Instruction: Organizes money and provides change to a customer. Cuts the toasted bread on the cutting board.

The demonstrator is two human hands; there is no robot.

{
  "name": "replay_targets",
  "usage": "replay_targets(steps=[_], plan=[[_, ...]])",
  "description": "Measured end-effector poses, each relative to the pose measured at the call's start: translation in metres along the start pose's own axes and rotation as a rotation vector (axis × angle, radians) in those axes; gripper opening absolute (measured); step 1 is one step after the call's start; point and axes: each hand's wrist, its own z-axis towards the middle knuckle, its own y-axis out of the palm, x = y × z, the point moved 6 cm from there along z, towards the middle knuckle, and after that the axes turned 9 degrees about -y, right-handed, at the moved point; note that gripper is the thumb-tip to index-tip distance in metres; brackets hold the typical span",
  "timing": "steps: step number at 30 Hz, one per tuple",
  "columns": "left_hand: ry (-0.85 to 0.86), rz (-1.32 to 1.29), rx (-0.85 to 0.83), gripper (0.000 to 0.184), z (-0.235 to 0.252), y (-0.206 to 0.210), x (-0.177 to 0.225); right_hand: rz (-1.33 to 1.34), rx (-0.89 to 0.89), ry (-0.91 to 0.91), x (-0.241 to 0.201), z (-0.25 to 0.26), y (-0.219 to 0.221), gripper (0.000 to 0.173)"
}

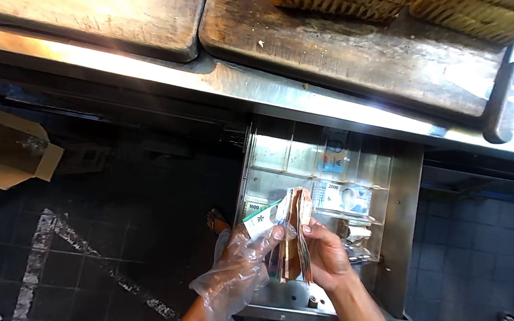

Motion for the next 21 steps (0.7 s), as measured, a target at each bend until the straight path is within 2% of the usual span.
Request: replay_targets(steps=[10, 13, 17, 21], plan=[[-0.061, 0.048, 0.002, 0.05, 0.0033, 0.0001, -0.0005, 0.031, -0.035, 0.007, -0.0008, 0.0014, -0.0005, 0.023], [-0.039, 0.053, -0.024, 0.047, 0.0032, 0.0023, 0.0009, 0.035, -0.058, 0.019, -0.0008, 0.0015, 0.0, 0.024], [0.062, 0.058, 0.031, 0.036, -0.0006, 0.0046, 0.0057, 0.026, -0.044, 0.02, -0.0006, 0.0012, 0.0007, 0.024], [0.034, 0.011, -0.002, 0.039, 0.0012, 0.0044, 0.0052, 0.027, -0.032, 0.015, -0.0008, 0.0028, 0.0011, 0.024]])
